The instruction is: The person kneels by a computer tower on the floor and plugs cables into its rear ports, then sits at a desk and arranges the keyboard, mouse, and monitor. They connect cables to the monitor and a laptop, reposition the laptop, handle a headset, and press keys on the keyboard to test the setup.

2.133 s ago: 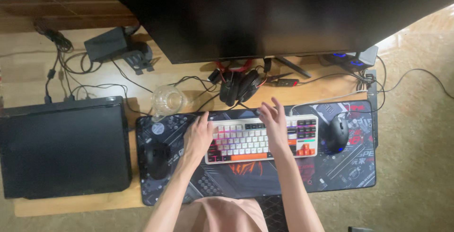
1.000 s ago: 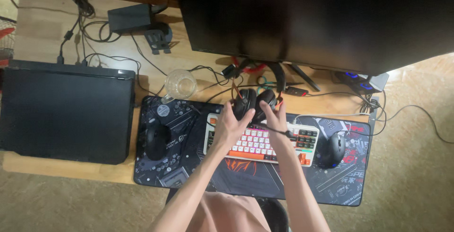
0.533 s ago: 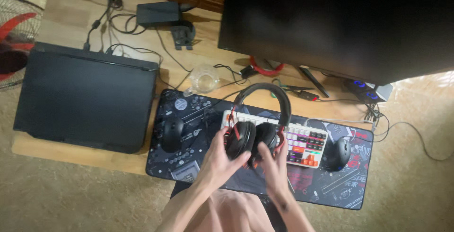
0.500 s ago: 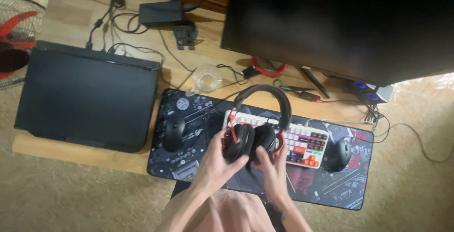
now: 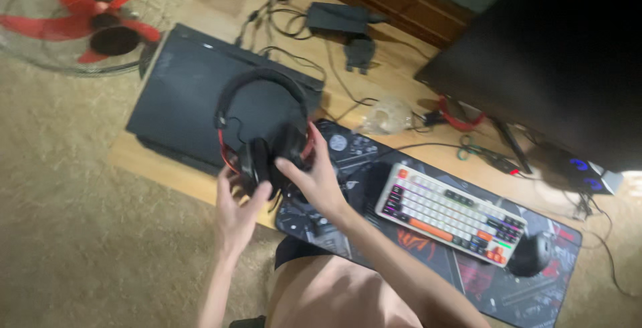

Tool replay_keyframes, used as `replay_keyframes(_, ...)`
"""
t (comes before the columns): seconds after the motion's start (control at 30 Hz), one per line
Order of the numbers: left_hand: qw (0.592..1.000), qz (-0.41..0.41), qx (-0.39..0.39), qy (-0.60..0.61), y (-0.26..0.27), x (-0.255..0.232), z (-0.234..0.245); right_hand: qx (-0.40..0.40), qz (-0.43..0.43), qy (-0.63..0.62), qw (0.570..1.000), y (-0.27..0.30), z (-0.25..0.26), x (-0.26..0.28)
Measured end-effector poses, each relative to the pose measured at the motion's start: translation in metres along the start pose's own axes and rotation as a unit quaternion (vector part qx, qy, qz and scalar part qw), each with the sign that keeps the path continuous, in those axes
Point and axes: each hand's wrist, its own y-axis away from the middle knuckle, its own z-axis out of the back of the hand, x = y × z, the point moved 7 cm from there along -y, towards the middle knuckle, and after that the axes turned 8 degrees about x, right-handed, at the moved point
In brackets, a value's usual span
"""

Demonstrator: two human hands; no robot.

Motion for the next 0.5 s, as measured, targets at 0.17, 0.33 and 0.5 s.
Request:
replay_keyframes(0.17,0.994,-0.051,-0.058,0.081,-0.055,0.036,0.053,0.058,0.018,-0.034,0.998,-0.08,-0.058,-0.028)
replay_keyframes(0.33,0.988,-0.039,-0.078,0.129,-0.096,0.057,0.079,0.022,-0.119,-0.006,0.993,-0.115,-0.08,-0.051)
replay_keyframes(0.5,0.992,0.022,-0.085,0.09,-0.114,0.062,0.091,0.0,-0.104,0.053,0.993,-0.131,-0.087,-0.052)
